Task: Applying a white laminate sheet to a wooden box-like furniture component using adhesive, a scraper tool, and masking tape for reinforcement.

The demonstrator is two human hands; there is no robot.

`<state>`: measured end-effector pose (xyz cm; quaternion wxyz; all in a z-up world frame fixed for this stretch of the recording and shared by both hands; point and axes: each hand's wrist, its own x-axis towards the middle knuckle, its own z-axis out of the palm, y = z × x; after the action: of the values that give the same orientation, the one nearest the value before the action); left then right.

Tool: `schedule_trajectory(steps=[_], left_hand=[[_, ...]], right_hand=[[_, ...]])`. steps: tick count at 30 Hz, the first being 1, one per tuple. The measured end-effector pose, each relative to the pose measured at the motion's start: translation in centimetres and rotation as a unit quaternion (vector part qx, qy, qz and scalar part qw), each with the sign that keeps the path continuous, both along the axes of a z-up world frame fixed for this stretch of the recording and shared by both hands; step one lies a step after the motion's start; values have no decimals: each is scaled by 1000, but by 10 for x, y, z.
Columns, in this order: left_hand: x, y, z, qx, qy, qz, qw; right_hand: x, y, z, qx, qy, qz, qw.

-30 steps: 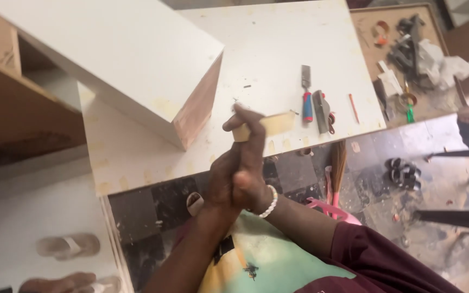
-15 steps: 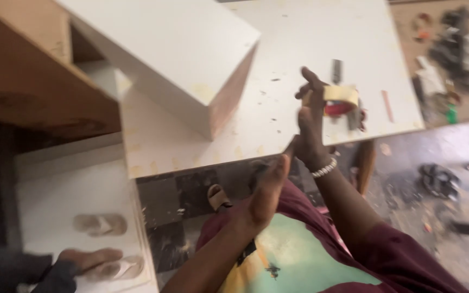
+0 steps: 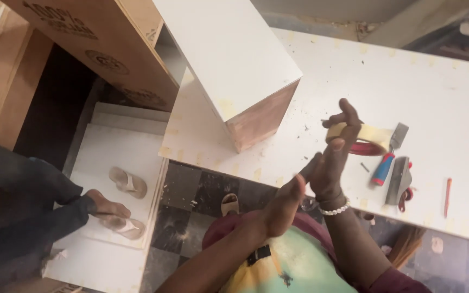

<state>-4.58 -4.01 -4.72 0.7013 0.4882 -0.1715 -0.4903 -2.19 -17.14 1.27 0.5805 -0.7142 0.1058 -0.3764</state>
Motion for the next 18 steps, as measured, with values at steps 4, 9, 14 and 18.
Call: schedule_trajectory(steps=[4, 9, 14, 18], left_hand=[[10, -9, 86, -33, -169, 69, 983], [13, -1, 116, 72, -182, 112, 974], [17, 25, 78, 111, -207, 273, 933], [24, 40, 81, 240, -151, 387, 877]], right_hand=[[6, -33, 2, 18, -35, 57, 998], [5, -69, 12, 49, -46, 111, 992], [-16, -63, 40, 162, 42, 265, 950], [-22, -45, 37, 215, 40, 370, 903]])
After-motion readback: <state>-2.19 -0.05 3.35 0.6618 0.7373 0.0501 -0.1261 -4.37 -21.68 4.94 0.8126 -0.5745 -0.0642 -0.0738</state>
